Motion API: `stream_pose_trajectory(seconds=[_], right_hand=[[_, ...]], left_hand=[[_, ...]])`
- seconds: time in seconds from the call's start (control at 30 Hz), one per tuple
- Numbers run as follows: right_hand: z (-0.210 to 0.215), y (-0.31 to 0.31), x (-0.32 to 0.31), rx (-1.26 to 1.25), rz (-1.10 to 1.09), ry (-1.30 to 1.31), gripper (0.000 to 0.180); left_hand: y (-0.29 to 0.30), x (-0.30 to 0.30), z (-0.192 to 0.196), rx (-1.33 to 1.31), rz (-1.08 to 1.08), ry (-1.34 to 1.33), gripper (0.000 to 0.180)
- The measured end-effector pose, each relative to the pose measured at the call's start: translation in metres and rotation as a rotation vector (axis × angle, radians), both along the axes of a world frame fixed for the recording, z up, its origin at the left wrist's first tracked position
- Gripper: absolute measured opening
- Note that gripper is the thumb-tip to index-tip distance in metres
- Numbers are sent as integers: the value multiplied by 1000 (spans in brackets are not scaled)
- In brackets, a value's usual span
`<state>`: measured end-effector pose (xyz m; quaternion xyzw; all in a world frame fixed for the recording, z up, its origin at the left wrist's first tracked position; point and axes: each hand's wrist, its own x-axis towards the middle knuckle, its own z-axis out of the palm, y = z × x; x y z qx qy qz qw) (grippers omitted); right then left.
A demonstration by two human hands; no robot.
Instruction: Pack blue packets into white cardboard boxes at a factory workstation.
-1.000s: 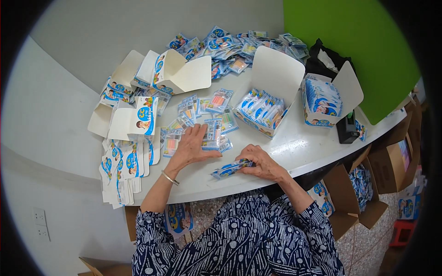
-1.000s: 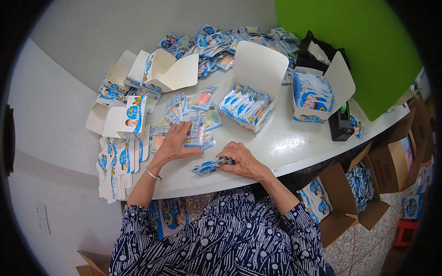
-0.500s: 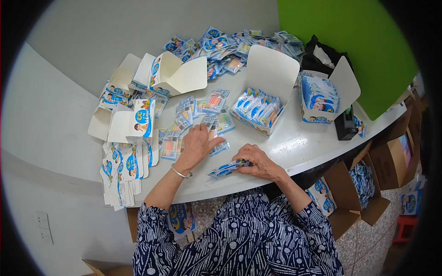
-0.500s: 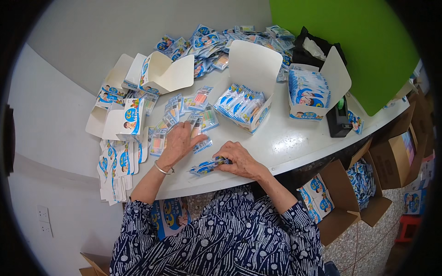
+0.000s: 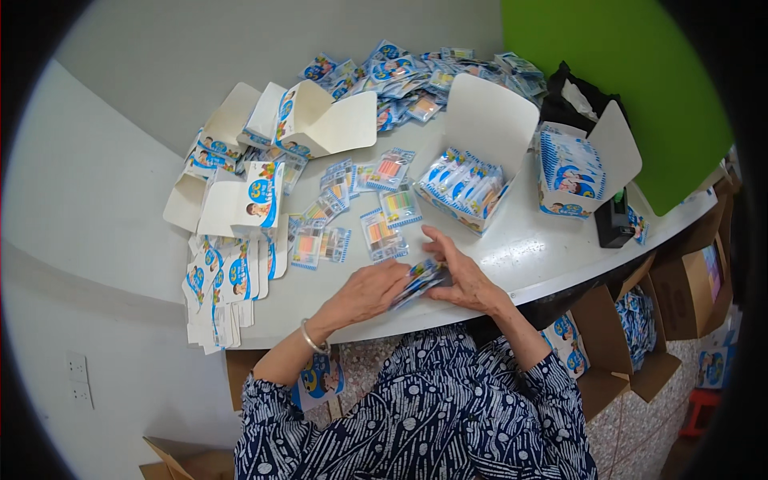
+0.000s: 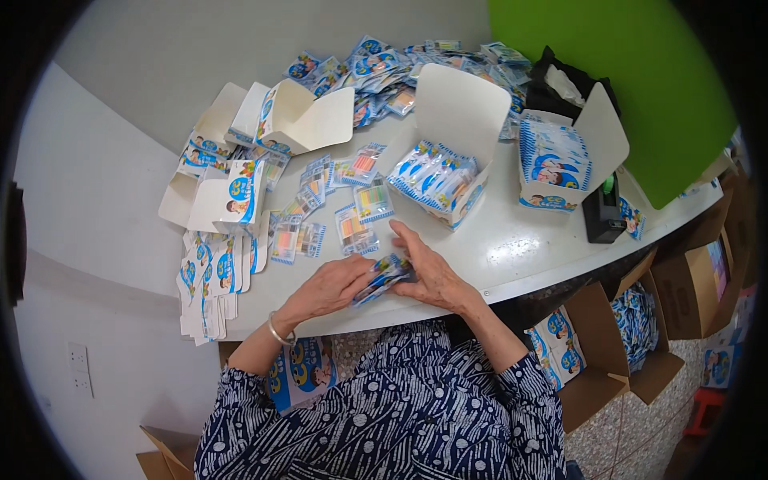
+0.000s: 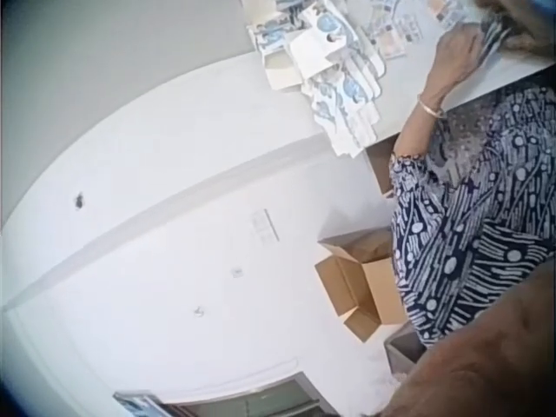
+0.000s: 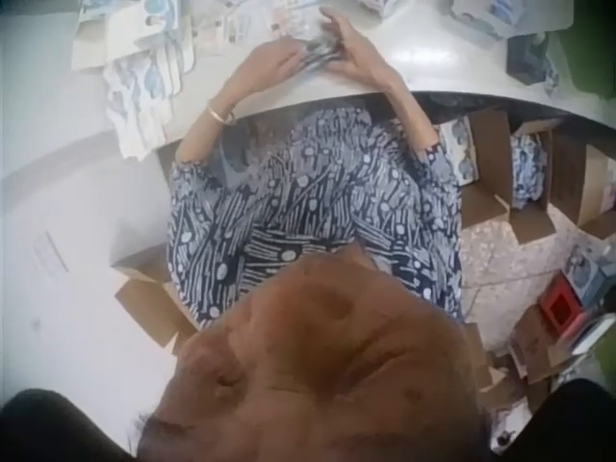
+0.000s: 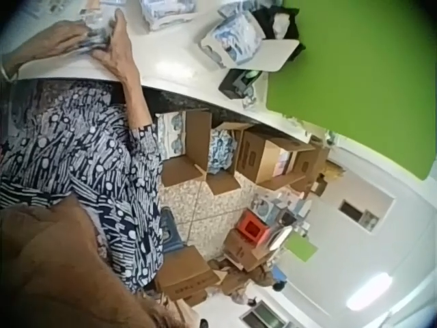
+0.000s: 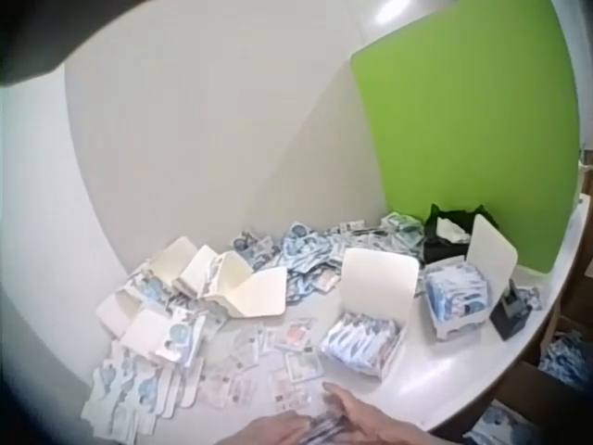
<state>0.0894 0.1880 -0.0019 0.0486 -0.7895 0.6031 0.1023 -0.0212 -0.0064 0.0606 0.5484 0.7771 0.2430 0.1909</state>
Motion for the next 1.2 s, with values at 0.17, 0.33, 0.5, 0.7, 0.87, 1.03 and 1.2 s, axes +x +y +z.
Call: stream_pose_trajectory(seconds=[0.17,0.33,0.5,0.7,0.87,1.03,1.2], right_hand=[[-5,5,-4,232,108,30,50],[0,5,-3,200,92,1,37],[5,3,-4,187,116,-23,36],[4,4,-3,192,103,-51,37],[5,3,-2,182,102,-78,38],[2,2,-4,209,96,-28,39],[-2,7,-4,225,107,-11,40]], left_hand=[[-12,-20,-7,157,122,-175,27],[-67,-83,1,-26,668,31,43],[-94,-112,-52,34,568,665,48],[-82,-131,-34,239,687,-26,44],[-48,-155,-28,167,542,155,49],[-60,-135,-26,12,467,320,48],[-65,-125,-25,-165,639,10,41]])
